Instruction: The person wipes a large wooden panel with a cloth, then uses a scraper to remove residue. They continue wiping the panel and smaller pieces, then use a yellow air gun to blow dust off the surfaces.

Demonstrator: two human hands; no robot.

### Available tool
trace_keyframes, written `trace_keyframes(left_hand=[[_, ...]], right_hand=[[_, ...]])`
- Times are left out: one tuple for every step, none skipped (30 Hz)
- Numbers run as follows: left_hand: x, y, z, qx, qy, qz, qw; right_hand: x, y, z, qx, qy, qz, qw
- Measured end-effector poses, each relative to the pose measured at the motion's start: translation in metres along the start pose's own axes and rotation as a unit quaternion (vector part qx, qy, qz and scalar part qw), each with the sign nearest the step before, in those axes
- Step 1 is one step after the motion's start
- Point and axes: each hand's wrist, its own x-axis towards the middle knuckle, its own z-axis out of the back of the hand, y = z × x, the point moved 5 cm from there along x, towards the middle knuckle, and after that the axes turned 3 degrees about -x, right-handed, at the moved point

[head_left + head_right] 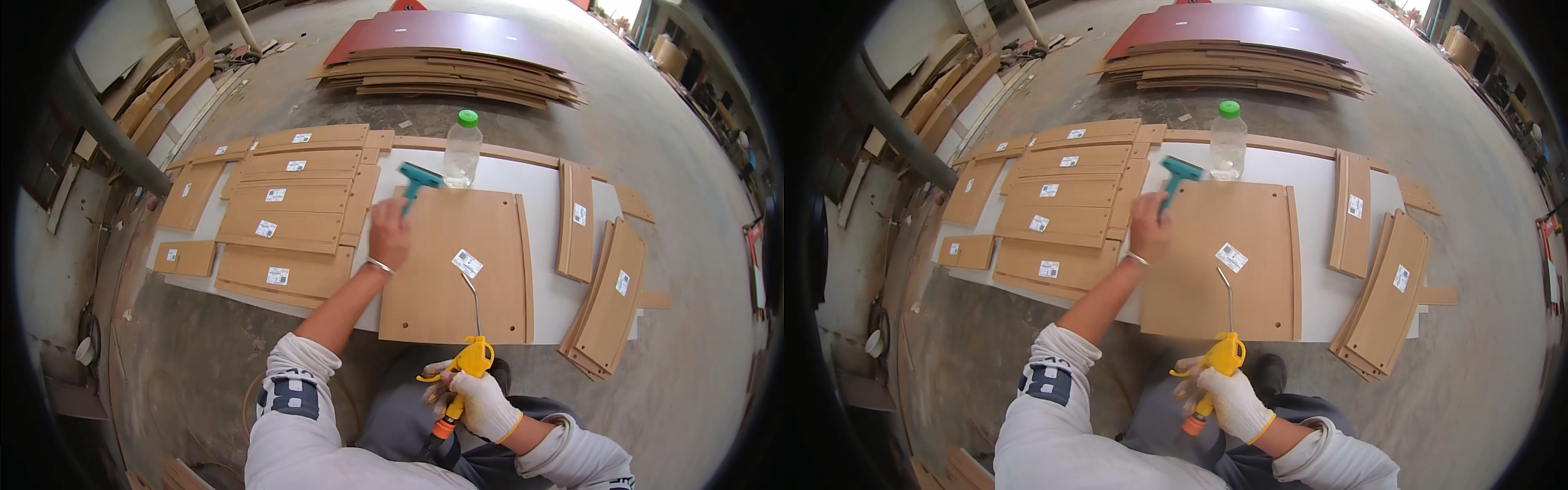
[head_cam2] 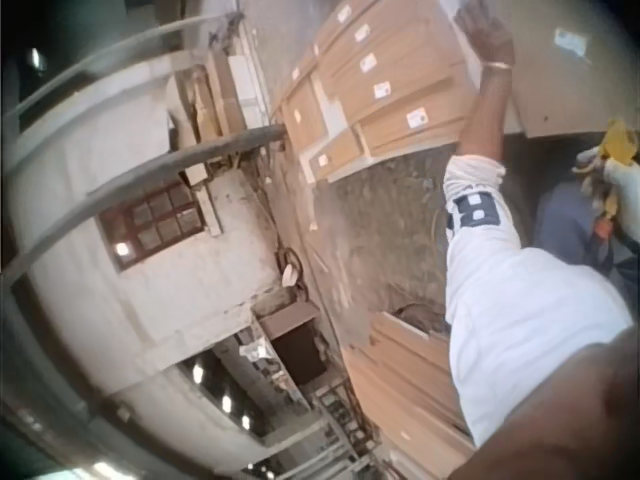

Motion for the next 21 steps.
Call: trace_keyframes(left_hand=[[-0.012,-0.019,-0.011,-0.009,0.041,-0.019,0.999],[-0.020,-0.040,-0.027,-0.001,0.094,-0.020,0.995],[-0.026,-0.047,-0.045,0.041,0.147,-0.011,0.988],[-0.033,-0.049,-0.065,0.080,0.189,-0.010,0.979],[-0.038,-0.046,-0.080,0.112,0.231,-0.010,0.966],[-0.035,-0.053,-0.077,0.087,0.255,0.007,0.963],[-0.033,-0.061,-0.073,0.061,0.277,0.024,0.958],[-0.031,-0.062,-0.065,0.041,0.302,0.039,0.952],[-0.030,-0.051,-0.049,0.092,0.271,0.034,0.958],[-0.033,-0.029,-0.027,0.145,0.239,0.028,0.960],[-0.035,-0.007,-0.002,0.199,0.207,0.020,0.958],[-0.040,0.027,0.031,0.244,0.182,0.051,0.951],[-0.045,0.054,0.065,0.286,0.158,0.082,0.942],[-0.050,0.070,0.091,0.296,0.174,0.145,0.928],[-0.055,0.083,0.119,0.308,0.187,0.209,0.909],[-0.063,0.095,0.141,0.317,0.197,0.275,0.886],[-0.068,0.096,0.151,0.308,0.209,0.262,0.890],[-0.075,0.097,0.158,0.299,0.219,0.248,0.895],[-0.080,0.095,0.157,0.284,0.232,0.232,0.901],[-0.082,0.092,0.155,0.283,0.232,0.223,0.903],[-0.090,0.090,0.156,0.285,0.227,0.216,0.906]], right_hand=[[0.001,0.000,-0.005,-0.007,0.024,0.000,1.000],[0.003,0.000,-0.010,-0.015,0.041,0.002,0.999],[0.006,-0.001,-0.016,-0.018,0.057,-0.011,0.998],[0.011,-0.006,-0.018,-0.003,0.060,-0.028,0.998],[0.015,-0.010,-0.019,0.012,0.057,-0.043,0.997],[0.018,-0.009,-0.016,-0.001,0.032,-0.045,0.998],[0.020,-0.009,-0.012,-0.008,0.023,-0.052,0.998],[0.022,-0.011,-0.008,-0.011,0.020,-0.059,0.998],[0.024,-0.011,-0.006,-0.014,0.017,-0.066,0.998],[0.021,-0.007,-0.012,-0.026,0.021,-0.070,0.997],[0.022,-0.006,-0.009,-0.012,0.022,-0.063,0.998],[0.022,-0.004,-0.011,-0.013,0.034,-0.068,0.997],[0.023,-0.003,-0.012,-0.013,0.044,-0.074,0.996],[0.024,-0.002,-0.009,-0.019,0.037,-0.054,0.998],[0.024,-0.001,-0.008,-0.037,0.049,-0.058,0.996],[0.025,0.001,-0.009,-0.052,0.047,-0.057,0.996],[0.026,0.003,-0.010,-0.066,0.044,-0.056,0.995],[0.028,0.002,-0.013,-0.064,0.040,-0.068,0.995],[0.031,-0.001,-0.009,-0.061,0.004,-0.036,0.997],[0.036,-0.002,-0.010,-0.056,0.011,-0.042,0.998],[0.038,-0.006,-0.011,-0.047,0.017,-0.050,0.997]])
